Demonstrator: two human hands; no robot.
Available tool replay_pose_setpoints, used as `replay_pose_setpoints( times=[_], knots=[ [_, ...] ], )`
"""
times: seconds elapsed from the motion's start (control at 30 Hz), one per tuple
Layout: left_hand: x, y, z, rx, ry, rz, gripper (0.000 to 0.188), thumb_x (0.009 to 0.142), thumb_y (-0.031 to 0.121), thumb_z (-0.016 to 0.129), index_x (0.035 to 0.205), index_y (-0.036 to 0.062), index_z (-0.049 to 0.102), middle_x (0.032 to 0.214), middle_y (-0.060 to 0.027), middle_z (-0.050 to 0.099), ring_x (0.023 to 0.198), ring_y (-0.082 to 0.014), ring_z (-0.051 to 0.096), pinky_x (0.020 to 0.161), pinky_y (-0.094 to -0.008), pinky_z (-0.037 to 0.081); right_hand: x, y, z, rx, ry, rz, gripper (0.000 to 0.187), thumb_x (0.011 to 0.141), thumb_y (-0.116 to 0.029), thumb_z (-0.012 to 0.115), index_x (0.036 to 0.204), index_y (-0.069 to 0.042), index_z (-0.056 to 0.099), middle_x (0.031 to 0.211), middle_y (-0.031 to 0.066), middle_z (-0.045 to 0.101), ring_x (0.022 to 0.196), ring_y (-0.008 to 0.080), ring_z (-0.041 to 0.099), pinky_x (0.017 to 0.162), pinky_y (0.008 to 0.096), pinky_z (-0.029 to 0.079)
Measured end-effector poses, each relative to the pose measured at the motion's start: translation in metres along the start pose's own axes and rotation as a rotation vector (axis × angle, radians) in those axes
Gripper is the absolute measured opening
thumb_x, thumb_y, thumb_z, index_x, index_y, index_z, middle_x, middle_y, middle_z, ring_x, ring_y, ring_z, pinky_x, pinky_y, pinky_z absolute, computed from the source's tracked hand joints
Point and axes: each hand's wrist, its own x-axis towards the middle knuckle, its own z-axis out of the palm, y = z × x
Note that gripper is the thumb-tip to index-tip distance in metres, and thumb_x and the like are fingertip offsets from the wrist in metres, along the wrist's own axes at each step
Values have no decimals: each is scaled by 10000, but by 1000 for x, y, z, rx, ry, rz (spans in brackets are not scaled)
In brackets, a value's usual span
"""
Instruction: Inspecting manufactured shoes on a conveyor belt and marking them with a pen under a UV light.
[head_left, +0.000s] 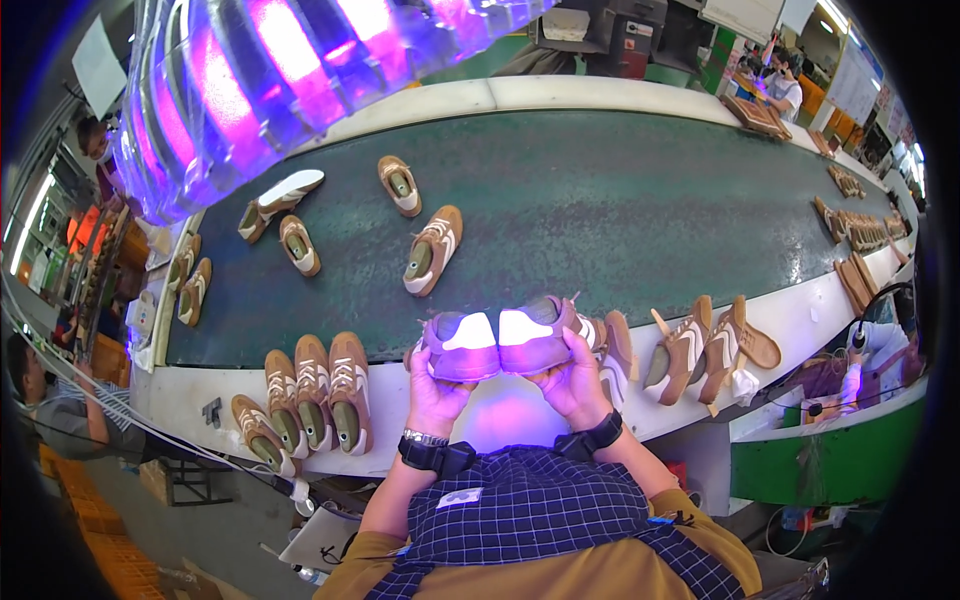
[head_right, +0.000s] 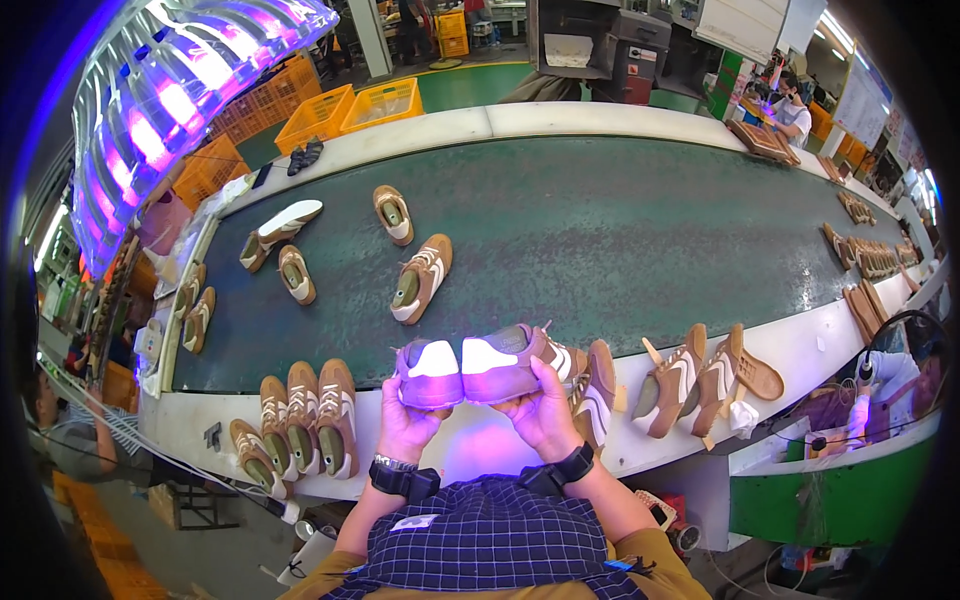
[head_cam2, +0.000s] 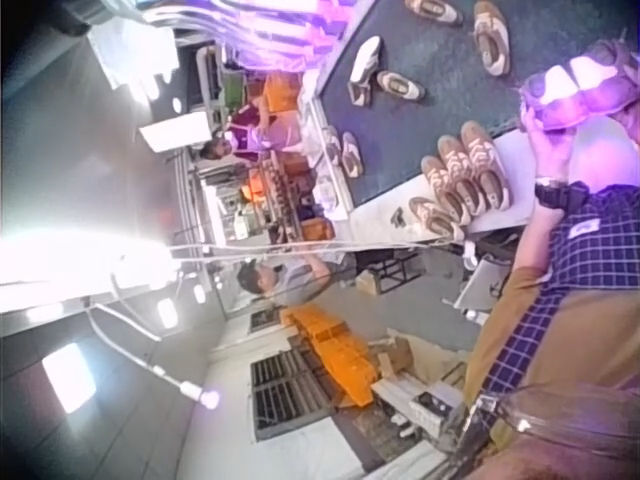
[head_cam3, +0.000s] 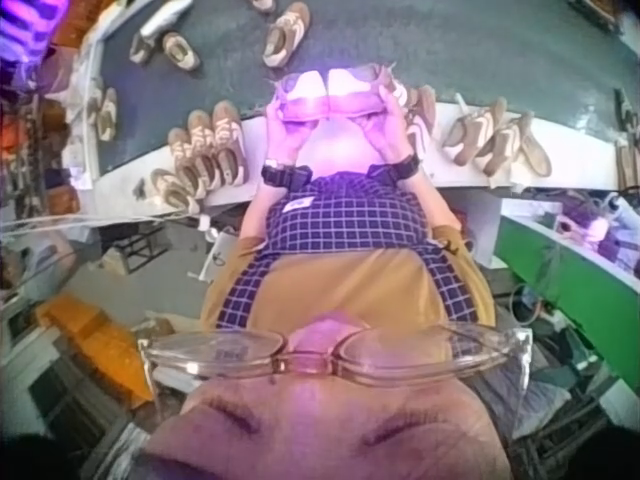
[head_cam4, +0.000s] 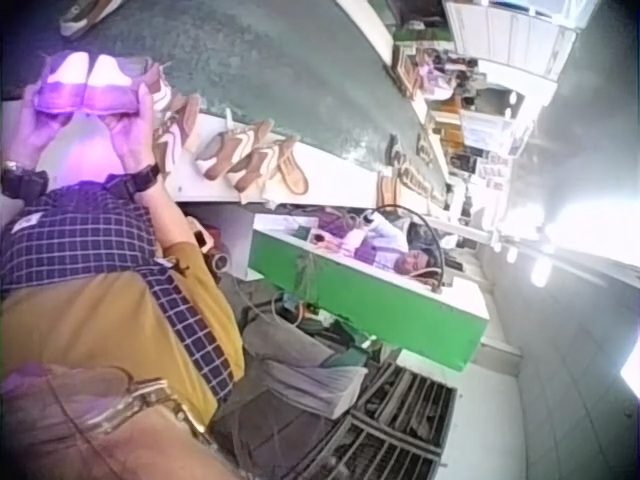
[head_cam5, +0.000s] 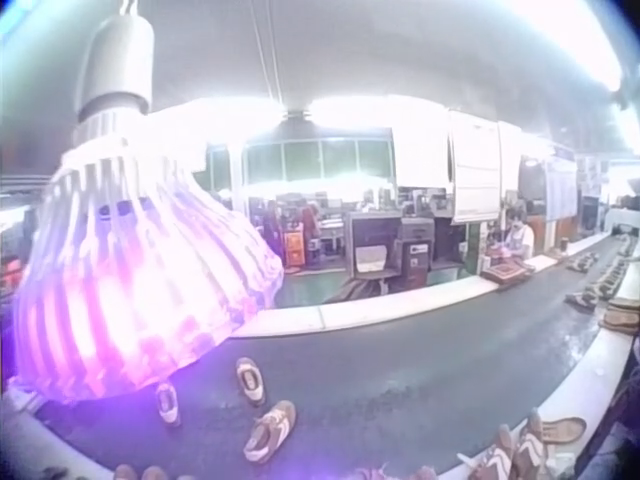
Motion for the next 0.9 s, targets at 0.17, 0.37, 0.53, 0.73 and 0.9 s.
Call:
replay_pose_setpoints(
  times=[0.17, 0.37, 0.53, 0.73, 0.9],
  knots=[
    [-2, -6, -5, -72, -46, -72, 557, 815, 420, 519, 1294, 146, 444, 1271, -90, 503, 1151, -282, 505, 903, -470, 460, -4, 1, -8, -10, -18, 39, 530, 896, -305, 507, 1311, -18, 342, 1263, 170, 492, 1103, 307, 554, 882, 445, 519],
    [-3, -8, -5, -85, -5, -103, 568, 811, 427, 504, 1294, 135, 444, 1273, -97, 502, 1154, -311, 500, 896, -492, 453, -8, -1, -17, 2, 5, 77, 520, 899, -300, 505, 1307, -18, 350, 1255, 172, 500, 1105, 309, 554, 883, 462, 515],
    [-8, -7, -10, -117, 44, -64, 540, 797, 405, 503, 1253, 117, 476, 1193, -122, 534, 1063, -329, 527, 851, -501, 458, -10, 0, -23, -10, -2, 104, 519, 892, -311, 512, 1300, -26, 367, 1239, 161, 516, 1092, 300, 563, 869, 454, 522],
    [27, 77, -30, -137, -29, 42, 516, 828, 394, 476, 1254, 103, 474, 1183, -140, 544, 1051, -322, 544, 840, -485, 468, -15, -3, -26, 0, 34, 136, 528, 857, -326, 523, 1312, -84, 405, 1250, 108, 520, 1122, 268, 531, 932, 437, 450],
    [109, 202, -45, -150, -26, 457, 676, 897, 384, 463, 1332, -79, 230, 1259, -266, 426, 1175, -406, 445, 990, -539, 386, -11, -1, -29, -83, 73, 181, 554, 834, -376, 518, 1287, -69, 428, 1218, 109, 543, 1076, 256, 559, 932, 415, 452]
  ],
)
